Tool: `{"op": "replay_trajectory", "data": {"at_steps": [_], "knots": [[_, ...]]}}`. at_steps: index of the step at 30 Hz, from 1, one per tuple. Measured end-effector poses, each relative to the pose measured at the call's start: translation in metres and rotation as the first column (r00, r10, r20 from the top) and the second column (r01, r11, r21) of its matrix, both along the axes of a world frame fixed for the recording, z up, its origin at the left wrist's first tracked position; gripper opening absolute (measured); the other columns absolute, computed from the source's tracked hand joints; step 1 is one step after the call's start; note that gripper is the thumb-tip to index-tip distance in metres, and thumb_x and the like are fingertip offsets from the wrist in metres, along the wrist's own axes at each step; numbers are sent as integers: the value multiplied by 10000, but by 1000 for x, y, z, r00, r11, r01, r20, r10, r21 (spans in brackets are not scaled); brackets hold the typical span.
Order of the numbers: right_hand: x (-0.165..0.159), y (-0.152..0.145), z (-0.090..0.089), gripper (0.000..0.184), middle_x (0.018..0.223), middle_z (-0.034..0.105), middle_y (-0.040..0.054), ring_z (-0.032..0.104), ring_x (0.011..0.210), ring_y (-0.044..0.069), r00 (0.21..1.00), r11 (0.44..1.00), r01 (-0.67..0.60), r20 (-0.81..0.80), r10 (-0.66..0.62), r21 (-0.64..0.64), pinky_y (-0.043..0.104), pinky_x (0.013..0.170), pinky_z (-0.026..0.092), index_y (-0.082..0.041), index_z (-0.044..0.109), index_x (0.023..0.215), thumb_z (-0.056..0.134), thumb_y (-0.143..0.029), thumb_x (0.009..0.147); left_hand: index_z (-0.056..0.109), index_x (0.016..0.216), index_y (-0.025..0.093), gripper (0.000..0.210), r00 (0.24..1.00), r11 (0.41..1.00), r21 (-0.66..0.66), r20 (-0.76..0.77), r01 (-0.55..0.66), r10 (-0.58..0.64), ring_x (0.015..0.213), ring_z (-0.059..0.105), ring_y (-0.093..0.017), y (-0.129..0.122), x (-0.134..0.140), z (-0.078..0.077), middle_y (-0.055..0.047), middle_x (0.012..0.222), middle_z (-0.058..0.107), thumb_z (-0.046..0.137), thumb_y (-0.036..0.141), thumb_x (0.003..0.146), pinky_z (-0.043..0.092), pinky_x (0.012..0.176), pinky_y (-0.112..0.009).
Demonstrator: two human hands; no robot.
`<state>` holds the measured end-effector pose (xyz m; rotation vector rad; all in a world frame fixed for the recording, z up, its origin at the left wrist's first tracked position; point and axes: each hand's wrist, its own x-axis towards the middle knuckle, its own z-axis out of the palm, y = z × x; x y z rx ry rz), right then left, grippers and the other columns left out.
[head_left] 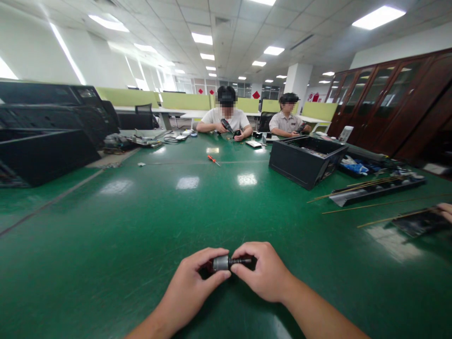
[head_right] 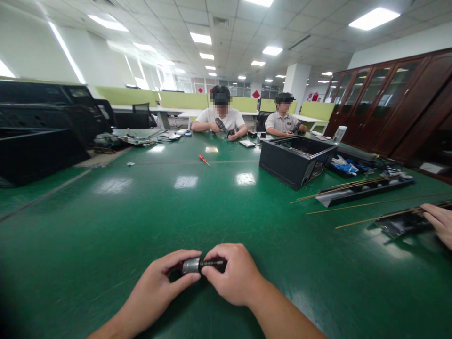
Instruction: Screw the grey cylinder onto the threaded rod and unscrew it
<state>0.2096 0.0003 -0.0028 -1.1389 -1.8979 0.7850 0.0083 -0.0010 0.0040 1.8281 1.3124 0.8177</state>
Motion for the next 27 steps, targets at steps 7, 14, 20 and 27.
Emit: {"op": "replay_trajectory", "data": {"at_steps": [7,14,20,27], "knots": [[1,0,-1,63,749,727,-14,648,673,143,1000,1000,6,4,-6,11,242,643,438,-219,736,821,703,-208,769,742,1038,283,281,1000,1000,-11,-9,-2,2,963,666,-228,0,1,1,-12,1025,740,718,318,760,495,889,-327],[1,-1,-1,62,751,724,-15,646,676,140,1000,1000,2,-8,-2,15,238,653,439,-217,730,822,704,-202,767,741,1044,268,288,1000,1000,-14,-12,-7,7,972,664,-234,0,1,3,-22,1036,741,713,310,760,491,900,-337],[2,-1,-1,59,741,712,-22,634,668,129,1000,1000,2,3,-2,26,231,646,429,-215,727,822,704,-197,771,742,1039,272,280,1000,1000,-7,-20,-4,4,965,664,-231,0,1,4,-17,1029,742,714,317,764,491,889,-329],[2,0,-1,76,764,722,-24,645,692,128,1000,1000,7,8,-7,21,225,666,434,-217,729,834,713,-196,763,736,1041,277,276,1000,1000,-11,-2,-5,5,960,664,-214,0,0,1,-2,1022,738,712,312,768,487,883,-310]]}}
